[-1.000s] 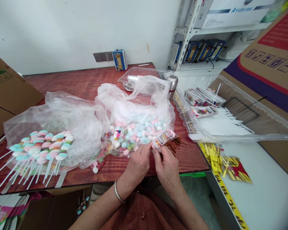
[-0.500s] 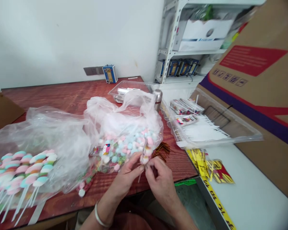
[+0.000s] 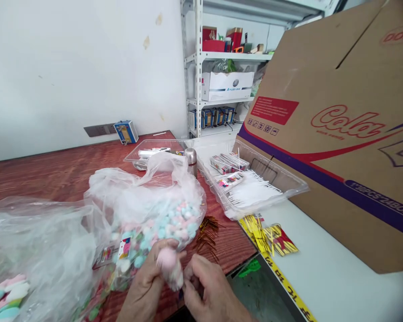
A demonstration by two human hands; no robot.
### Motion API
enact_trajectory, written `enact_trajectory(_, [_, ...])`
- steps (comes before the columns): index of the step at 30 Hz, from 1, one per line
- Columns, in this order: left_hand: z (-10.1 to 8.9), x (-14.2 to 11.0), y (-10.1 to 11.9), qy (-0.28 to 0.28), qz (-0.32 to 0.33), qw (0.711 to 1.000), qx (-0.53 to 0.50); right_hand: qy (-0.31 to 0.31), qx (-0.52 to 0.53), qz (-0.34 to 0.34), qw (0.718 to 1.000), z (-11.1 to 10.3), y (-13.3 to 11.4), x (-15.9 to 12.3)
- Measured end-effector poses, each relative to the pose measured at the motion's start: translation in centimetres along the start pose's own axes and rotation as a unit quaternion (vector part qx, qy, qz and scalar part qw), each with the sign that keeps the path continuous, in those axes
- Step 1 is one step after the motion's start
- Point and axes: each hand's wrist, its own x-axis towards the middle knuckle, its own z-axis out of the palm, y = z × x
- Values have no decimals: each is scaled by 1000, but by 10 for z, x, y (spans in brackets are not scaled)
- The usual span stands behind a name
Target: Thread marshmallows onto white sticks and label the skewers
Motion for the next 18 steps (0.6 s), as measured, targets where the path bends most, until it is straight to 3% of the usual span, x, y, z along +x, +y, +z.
enact_trajectory(3, [-3,-2,-7,-53,12,998,-14,31,12,83,996,0,4,2])
enact_trajectory(7, [4,-3,-19,-37,-38,999,12,12,49,62,997,0,1,1])
enact_trajectory(9, [6,-5,-19,-13,-86,996,-35,-4,69,64,996,2,1,0])
enact_trajectory(12, [2,-10,-12,-47,-107,979,-168,0,104,123,987,10,5,1])
enact_trajectory(14, [-1,-15,-7,-63,-118,972,-193,-4,172,143,975,19,7,2])
enact_trajectory(18, [-18,-38,-8,30,-194,977,-84,-37,255,107,960,40,1,9])
